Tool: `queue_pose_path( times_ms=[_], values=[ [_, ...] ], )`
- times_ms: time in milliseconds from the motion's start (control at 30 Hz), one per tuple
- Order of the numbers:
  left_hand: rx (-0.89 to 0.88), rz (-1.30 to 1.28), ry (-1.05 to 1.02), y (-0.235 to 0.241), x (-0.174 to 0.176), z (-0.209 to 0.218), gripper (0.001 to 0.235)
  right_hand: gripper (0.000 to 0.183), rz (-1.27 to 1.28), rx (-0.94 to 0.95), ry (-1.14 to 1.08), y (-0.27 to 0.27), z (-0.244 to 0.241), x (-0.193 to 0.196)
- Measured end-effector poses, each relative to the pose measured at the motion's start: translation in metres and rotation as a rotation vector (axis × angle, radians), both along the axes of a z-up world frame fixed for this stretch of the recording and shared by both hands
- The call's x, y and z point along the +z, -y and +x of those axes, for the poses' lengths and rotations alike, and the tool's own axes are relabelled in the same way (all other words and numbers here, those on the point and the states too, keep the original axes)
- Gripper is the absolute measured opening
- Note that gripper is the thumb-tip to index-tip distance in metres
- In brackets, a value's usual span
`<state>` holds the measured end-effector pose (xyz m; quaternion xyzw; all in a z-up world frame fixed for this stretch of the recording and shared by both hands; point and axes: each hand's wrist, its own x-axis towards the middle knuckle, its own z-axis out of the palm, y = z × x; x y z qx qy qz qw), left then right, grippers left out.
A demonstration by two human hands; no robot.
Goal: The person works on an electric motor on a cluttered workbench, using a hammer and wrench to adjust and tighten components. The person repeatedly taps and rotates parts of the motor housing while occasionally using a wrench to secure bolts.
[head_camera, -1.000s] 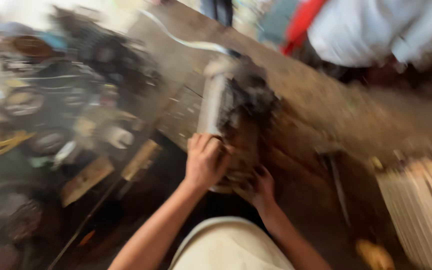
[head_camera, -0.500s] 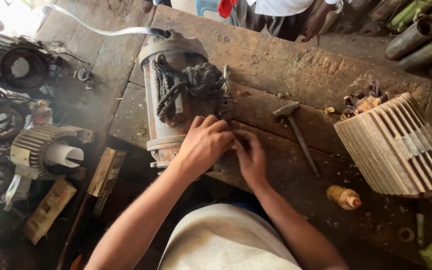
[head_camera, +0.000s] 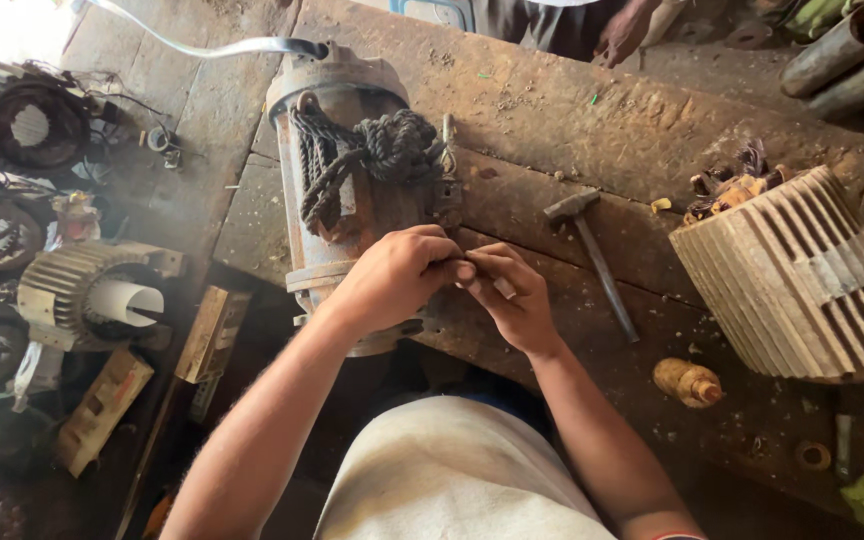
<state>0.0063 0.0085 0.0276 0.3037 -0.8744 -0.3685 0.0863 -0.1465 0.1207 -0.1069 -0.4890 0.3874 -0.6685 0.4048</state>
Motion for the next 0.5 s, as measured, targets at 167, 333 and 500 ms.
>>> queue_pose_path(
  times_ms=[167, 333, 500],
  values=[
    [0.039, -0.010, 0.021, -0.003, 0.011, 0.002, 0.019, 0.028, -0.008, 0.174, 0.239, 0.004, 0.001, -0.006],
    [0.040, -0.092, 0.019, -0.001, 0.011, 0.000, 0.022, 0.017, 0.025, 0.096, 0.264, 0.007, 0.006, -0.017],
    [0.186, -0.428, -0.029, 0.004, 0.009, 0.014, 0.022, 0.022, 0.501, -0.006, 0.424, 0.011, 0.019, -0.048]
  ],
)
